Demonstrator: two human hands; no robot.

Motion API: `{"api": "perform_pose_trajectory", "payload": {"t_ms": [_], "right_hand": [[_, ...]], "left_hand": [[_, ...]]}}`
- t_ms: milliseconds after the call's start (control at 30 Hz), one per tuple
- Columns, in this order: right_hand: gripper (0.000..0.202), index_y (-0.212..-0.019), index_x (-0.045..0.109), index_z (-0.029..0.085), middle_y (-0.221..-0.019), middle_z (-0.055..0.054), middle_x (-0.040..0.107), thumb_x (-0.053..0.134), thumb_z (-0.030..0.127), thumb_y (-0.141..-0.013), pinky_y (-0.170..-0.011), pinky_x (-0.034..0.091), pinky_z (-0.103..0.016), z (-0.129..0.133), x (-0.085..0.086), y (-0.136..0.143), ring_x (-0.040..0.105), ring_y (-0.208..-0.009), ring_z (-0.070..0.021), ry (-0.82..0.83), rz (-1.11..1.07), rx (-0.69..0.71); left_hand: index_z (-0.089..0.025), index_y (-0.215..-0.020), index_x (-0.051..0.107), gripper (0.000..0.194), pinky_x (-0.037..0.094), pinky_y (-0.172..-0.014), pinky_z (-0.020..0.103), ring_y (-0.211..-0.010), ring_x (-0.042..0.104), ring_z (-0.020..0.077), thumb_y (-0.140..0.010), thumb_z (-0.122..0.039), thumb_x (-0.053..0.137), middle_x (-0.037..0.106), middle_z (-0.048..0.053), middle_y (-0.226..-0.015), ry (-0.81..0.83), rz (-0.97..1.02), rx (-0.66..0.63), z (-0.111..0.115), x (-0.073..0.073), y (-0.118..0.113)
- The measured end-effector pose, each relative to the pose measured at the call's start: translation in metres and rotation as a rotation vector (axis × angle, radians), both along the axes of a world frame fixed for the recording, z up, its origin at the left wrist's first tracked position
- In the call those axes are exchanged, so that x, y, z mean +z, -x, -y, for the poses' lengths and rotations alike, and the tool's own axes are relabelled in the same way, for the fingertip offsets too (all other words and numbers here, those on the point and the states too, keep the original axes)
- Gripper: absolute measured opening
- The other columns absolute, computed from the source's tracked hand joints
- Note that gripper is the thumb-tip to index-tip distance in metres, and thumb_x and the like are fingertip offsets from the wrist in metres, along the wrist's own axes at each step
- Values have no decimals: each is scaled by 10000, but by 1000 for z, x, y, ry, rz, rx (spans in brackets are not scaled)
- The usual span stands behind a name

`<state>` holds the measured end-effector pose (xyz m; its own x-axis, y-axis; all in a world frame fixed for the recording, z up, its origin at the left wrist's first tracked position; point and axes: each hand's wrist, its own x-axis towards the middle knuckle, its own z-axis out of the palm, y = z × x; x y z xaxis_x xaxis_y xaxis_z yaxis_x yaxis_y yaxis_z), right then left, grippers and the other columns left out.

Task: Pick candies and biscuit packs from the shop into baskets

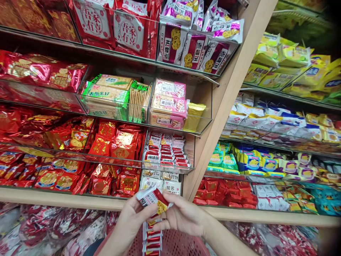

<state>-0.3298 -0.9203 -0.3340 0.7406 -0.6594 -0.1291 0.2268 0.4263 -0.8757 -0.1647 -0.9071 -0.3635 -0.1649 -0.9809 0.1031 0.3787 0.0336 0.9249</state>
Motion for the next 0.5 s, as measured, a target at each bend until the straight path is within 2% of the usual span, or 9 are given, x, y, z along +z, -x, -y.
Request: {"api": "perform_pose_trajectory", "payload": {"t_ms": [100, 167, 233, 267, 333, 367, 433, 500], "right_hand": [[448, -1130, 492, 217, -967, -69, 653, 566, 504, -794, -744, 466, -319, 5, 10, -1, 639, -833, -168, 84, -193, -60], [409, -1051, 541, 199, -851, -61, 674, 567, 511, -788, -700, 464, -305, 17, 28, 3, 636, -745, -151, 266, -377, -169], [333, -919, 599, 177, -766, -58, 674, 537, 485, -810, -656, 464, -302, 37, 51, 7, 611, -667, -144, 591, -553, -307], [293, -894, 608, 177, -739, -49, 669, 521, 448, -826, -649, 464, -300, 51, 61, 9, 601, -651, -143, 785, -629, -422], [223, -951, 617, 174, -797, -44, 667, 489, 327, -850, -705, 466, -296, 82, 78, 8, 604, -735, -151, 1201, -860, -658], [226, -997, 613, 184, -851, -44, 668, 466, 283, -857, -750, 462, -301, 98, 84, 6, 602, -788, -157, 1382, -1025, -715], [280, -1091, 596, 187, -1029, -78, 639, 482, 227, -838, -865, 417, -335, 127, 90, -1, 565, -965, -194, 1476, -1138, -744], [356, -1171, 565, 184, -1141, -115, 594, 510, 223, -821, -911, 381, -369, 150, 90, -9, 508, -1075, -241, 1503, -1219, -723]], "left_hand": [[-167, -1123, 572, 536, 452, -921, 372, -1031, 584, 249, -665, -409, 710, 663, 80, -1081, -68, -89, 78, -7, 0, -5], [-193, -1157, 538, 576, 529, -760, 336, -966, 615, 249, -664, -444, 698, 669, 66, -1062, -135, -113, 124, -13, 2, -13], [-199, -1143, 525, 576, 532, -550, 279, -842, 650, 243, -658, -460, 695, 684, 65, -987, -217, -73, 144, -17, 1, -21], [-194, -1108, 534, 554, 506, -474, 253, -771, 657, 232, -652, -463, 700, 690, 62, -928, -250, -26, 139, -19, -1, -24], [-178, -992, 566, 481, 450, -393, 220, -634, 643, 202, -641, -475, 707, 686, 52, -794, -270, 95, 98, -20, -11, -28], [-175, -944, 575, 457, 431, -377, 218, -572, 625, 188, -640, -491, 702, 679, 45, -739, -258, 151, 57, -20, -18, -28], [-180, -919, 590, 450, 455, -425, 253, -558, 620, 192, -637, -514, 695, 680, 49, -719, -200, 207, -32, -20, -35, -25], [-187, -951, 608, 461, 517, -632, 348, -733, 652, 246, -632, -505, 703, 697, 85, -834, -123, 187, -103, -20, -52, -21]]}}
